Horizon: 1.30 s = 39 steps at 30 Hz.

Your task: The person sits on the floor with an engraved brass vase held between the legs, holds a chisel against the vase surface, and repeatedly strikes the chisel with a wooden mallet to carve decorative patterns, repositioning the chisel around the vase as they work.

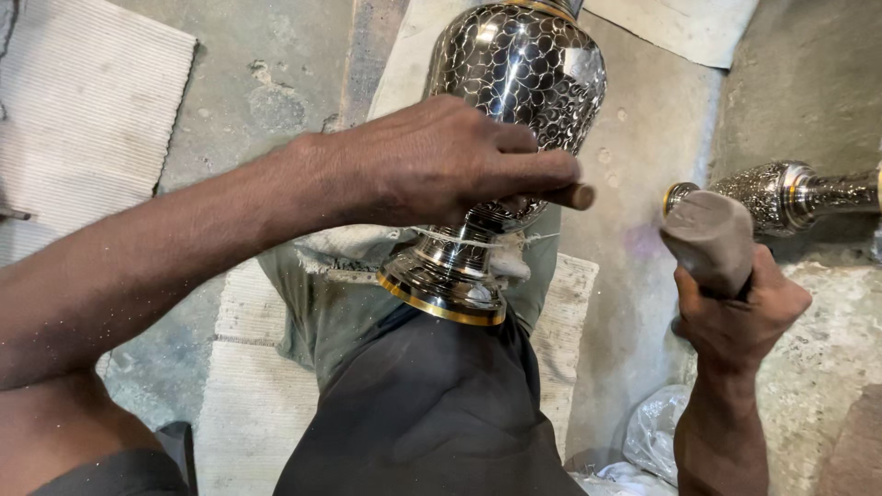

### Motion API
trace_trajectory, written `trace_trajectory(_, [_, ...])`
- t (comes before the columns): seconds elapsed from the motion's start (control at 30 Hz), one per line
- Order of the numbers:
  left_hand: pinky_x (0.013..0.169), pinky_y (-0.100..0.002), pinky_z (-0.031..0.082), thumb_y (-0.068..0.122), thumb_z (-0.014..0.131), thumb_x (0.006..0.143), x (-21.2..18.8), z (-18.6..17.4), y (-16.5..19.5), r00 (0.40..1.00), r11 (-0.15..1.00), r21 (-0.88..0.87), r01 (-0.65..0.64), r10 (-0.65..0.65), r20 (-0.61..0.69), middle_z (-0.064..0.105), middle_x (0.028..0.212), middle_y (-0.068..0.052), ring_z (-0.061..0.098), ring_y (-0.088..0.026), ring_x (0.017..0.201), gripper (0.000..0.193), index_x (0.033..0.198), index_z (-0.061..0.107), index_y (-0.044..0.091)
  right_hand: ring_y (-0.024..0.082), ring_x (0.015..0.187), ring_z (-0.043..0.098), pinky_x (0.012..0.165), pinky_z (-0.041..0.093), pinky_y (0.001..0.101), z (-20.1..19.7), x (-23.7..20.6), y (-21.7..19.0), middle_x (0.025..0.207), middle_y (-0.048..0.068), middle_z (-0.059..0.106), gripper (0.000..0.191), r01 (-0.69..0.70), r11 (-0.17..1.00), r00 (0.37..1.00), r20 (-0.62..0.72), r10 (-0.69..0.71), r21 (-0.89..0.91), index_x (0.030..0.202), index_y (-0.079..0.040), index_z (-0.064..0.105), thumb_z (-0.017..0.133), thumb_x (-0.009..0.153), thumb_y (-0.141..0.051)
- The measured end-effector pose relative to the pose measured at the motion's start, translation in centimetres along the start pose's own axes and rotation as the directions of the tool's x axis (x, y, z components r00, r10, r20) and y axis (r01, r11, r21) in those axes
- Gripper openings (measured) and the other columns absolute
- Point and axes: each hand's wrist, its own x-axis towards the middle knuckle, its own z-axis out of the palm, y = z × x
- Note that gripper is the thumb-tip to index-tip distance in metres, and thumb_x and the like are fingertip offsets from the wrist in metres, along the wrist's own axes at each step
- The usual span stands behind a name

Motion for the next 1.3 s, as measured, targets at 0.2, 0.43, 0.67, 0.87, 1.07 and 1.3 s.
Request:
trace_trajectory(0.2, [0.052,-0.037,0.063,0.012,0.054,0.106,-0.7,0.1,0.0,0.999,0.999,0.037,-0.034,0.035,-0.017,0.069,0.101,-0.012,0.072,-0.023,0.068,0.038,0.142,0.049,0.024,0.016,0.060,0.057,0.063,0.050,0.0329,0.0,0.5,0.6,0.070,0.013,0.059,0.031,0.038,0.996,0.999,-0.008,-0.038,-0.075,0.092,0.004,0.061,0.090,0.088,-0.008])
trace_trajectory(0.43, [0.048,-0.036,0.062,0.016,0.059,0.101,-0.9,0.2,-0.1,0.997,0.992,0.093,-0.081,0.081,0.013,0.068,0.096,-0.010,0.073,-0.022,0.069,0.043,0.142,0.047,0.025,0.013,0.080,0.062,0.079,0.052,0.0237,0.7,-0.1,0.5,0.093,0.006,0.068,0.022,-0.163,0.908,0.985,0.007,0.173,0.386,0.105,-0.001,0.065,0.082,0.103,-0.014])
trace_trajectory(0.67, [0.048,-0.037,0.061,0.020,0.064,0.099,-0.7,0.0,-0.2,0.996,0.993,0.080,-0.088,0.087,0.012,0.067,0.095,-0.009,0.072,-0.023,0.069,0.045,0.141,0.047,0.024,0.015,0.080,0.063,0.075,0.050,0.0283,-1.3,0.8,-0.1,0.093,0.008,0.067,0.012,-0.104,0.990,0.994,0.048,0.100,0.093,0.104,0.001,0.069,0.079,0.103,-0.005])
trace_trajectory(0.87, [0.044,-0.035,0.059,0.011,0.066,0.098,-0.4,-0.2,-0.2,0.995,0.993,0.050,-0.104,0.103,0.005,0.069,0.093,-0.009,0.072,-0.020,0.066,0.048,0.141,0.050,0.027,0.020,0.080,0.064,0.065,0.054,0.0257,0.1,1.5,-1.4,0.097,0.010,0.067,0.021,0.009,0.970,0.993,-0.113,0.019,0.242,0.105,0.001,0.064,0.081,0.096,-0.005])
trace_trajectory(1.07, [0.045,-0.033,0.059,0.009,0.065,0.098,-0.1,-0.1,-0.3,0.989,0.988,0.064,-0.141,0.144,-0.041,0.071,0.105,-0.012,0.072,-0.020,0.068,0.049,0.142,0.049,0.025,0.017,0.070,0.064,0.066,0.051,0.0281,0.1,1.0,-1.2,0.084,0.009,0.067,0.014,0.011,0.999,0.999,-0.046,-0.009,0.043,0.101,0.005,0.068,0.080,0.096,0.000])
trace_trajectory(1.3, [0.042,-0.035,0.057,0.009,0.064,0.097,-0.1,-0.1,-0.3,0.993,0.990,0.077,-0.119,0.119,0.006,0.071,0.096,-0.010,0.071,-0.020,0.065,0.047,0.139,0.050,0.023,0.018,0.076,0.065,0.073,0.053,0.0306,-0.6,0.2,-1.7,0.090,0.012,0.068,0.010,0.010,0.998,1.000,0.017,-0.009,-0.065,0.104,0.000,0.069,0.077,0.098,0.003])
